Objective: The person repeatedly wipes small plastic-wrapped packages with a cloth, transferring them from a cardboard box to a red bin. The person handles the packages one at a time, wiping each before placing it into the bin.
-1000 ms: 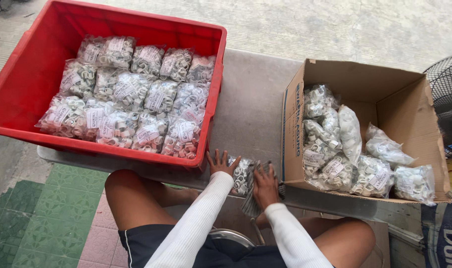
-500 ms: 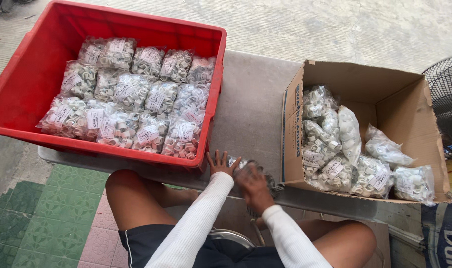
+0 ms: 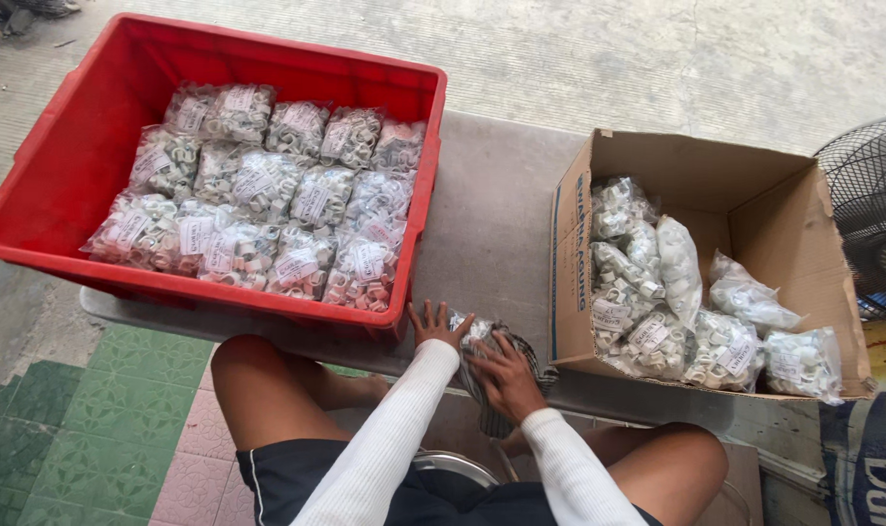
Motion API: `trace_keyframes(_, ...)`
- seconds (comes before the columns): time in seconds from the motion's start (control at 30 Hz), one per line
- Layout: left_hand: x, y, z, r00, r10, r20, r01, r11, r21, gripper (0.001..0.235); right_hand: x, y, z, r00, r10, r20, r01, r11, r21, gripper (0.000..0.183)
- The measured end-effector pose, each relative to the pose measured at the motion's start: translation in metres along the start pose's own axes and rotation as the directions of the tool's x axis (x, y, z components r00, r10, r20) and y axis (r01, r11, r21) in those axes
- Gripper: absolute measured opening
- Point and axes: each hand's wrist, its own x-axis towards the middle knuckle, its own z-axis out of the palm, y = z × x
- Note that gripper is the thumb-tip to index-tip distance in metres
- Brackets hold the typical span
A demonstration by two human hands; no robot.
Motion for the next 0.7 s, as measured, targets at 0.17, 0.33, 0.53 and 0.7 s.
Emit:
trace_keyframes(0.17,0.062,0.013,0.036,0.999,0.002,-0.049,0.001,0.999,0.05,0.045,-0.012,0.006,-0.009,0.996,0.028,-0.09,-0.009,0.98,0.199,0.033)
trace_keyframes(0.33,0.026,0.024,0.003,0.998,0.042,-0.05,-0.032,0.981,0.19,0.047,-0.012,0.007,-0.025,0.89,0.277,-0.361,-0.123,0.91,0.395,0.027)
trace_keyframes(0.53,0.022,0.019,0.005,0.925,0.003,-0.38,0.026,0.997,0.072,0.07,-0.023,0.03,-0.017,0.828,0.401,-0.391,-0.219,0.874,0.433,0.028)
trace_keyframes(0.7,0.029,0.019,0.017,0.961,0.075,-0.268,-0.034,0.988,0.153,0.045,-0.022,0.025,-0.017,0.861,0.294,-0.416,-0.139,0.921,0.363,0.016)
